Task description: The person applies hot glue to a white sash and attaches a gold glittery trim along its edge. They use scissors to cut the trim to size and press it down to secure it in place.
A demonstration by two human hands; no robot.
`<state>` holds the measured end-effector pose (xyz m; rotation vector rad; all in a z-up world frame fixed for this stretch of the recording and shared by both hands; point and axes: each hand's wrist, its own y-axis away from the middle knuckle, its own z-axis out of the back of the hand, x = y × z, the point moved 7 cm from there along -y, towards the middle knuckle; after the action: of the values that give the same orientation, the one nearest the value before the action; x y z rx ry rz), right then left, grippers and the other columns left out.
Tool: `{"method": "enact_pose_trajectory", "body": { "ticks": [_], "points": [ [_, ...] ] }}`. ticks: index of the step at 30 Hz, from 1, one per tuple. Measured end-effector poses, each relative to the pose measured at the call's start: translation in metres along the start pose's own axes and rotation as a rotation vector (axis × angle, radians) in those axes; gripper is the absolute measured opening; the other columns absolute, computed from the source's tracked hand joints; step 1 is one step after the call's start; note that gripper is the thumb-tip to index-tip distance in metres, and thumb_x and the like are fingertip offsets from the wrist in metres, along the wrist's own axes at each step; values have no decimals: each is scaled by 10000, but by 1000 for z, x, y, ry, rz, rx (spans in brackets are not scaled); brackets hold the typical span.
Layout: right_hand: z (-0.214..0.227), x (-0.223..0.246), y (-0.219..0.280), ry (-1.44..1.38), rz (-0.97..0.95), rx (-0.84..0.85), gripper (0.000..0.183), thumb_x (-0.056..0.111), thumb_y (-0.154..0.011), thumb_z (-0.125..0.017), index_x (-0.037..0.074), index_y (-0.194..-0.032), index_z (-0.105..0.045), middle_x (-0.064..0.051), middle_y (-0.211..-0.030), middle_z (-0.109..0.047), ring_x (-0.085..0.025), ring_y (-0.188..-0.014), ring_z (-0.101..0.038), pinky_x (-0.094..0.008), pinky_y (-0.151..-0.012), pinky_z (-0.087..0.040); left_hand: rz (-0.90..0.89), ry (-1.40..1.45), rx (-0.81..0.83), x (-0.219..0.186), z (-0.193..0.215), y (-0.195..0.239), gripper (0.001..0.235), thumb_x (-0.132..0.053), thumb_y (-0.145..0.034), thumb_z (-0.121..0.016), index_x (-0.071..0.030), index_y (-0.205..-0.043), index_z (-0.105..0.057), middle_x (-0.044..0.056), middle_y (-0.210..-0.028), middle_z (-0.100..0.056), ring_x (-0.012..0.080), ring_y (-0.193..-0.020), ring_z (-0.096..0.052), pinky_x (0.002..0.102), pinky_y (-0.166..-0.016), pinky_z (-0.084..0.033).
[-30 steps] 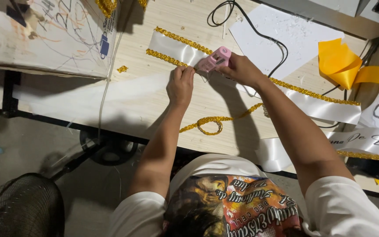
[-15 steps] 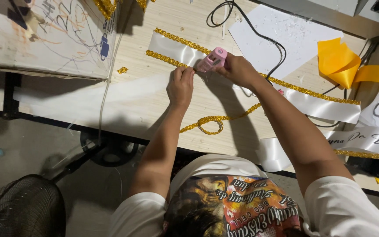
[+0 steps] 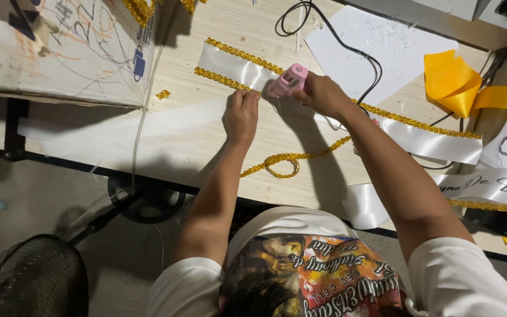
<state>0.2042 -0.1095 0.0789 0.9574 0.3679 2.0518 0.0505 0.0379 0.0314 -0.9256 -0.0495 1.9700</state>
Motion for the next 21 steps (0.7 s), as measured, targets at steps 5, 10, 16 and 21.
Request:
{"method": "enact_pose_trajectory", "body": {
  "ticks": [5, 10, 16, 21],
  "points": [
    [2, -8, 3, -59, 71, -51, 430, 372, -975, -659, 35, -1236, -600, -134, -933, -745, -252, -813, -724, -411, -746, -534, -18, -3, -19, -2, 1, 0, 115, -201, -941, -766, -154, -1043, -740, -13, -1064, -613, 217, -980, -660, 339, -777, -610],
    [1, -24, 5, -1, -17, -41, 464, 434, -984, -677, 14, -1172, -616, -165, -904, -730, -287, -797, -700, -430, -736, -532, -25, -1, -25, -2, 2, -1, 117, -203, -945, -768, -146, -1043, -739, -12, -1070, -616, 219, -976, -660, 341, -771, -608],
    [2, -35, 13, 10, -39, -36, 472, 447, -973, -678, 15, -1157, -626, -162, -906, -732, -285, -800, -695, -438, -727, -528, -36, -4, -21, -4, 4, -2, 111, -202, -954, -761, -136, -1041, -740, -11, -1066, -615, 219, -973, -660, 340, -771, -609],
    [7, -39, 25, 0, -104, -36, 486, 460, -960, -696, 25, -1165, -634, -164, -908, -731, -279, -801, -694, -432, -737, -529, -50, -13, -20, -6, 5, -2, 117, -204, -952, -758, -129, -1041, -743, -12, -1064, -615, 217, -971, -660, 336, -765, -610]
  ]
}}
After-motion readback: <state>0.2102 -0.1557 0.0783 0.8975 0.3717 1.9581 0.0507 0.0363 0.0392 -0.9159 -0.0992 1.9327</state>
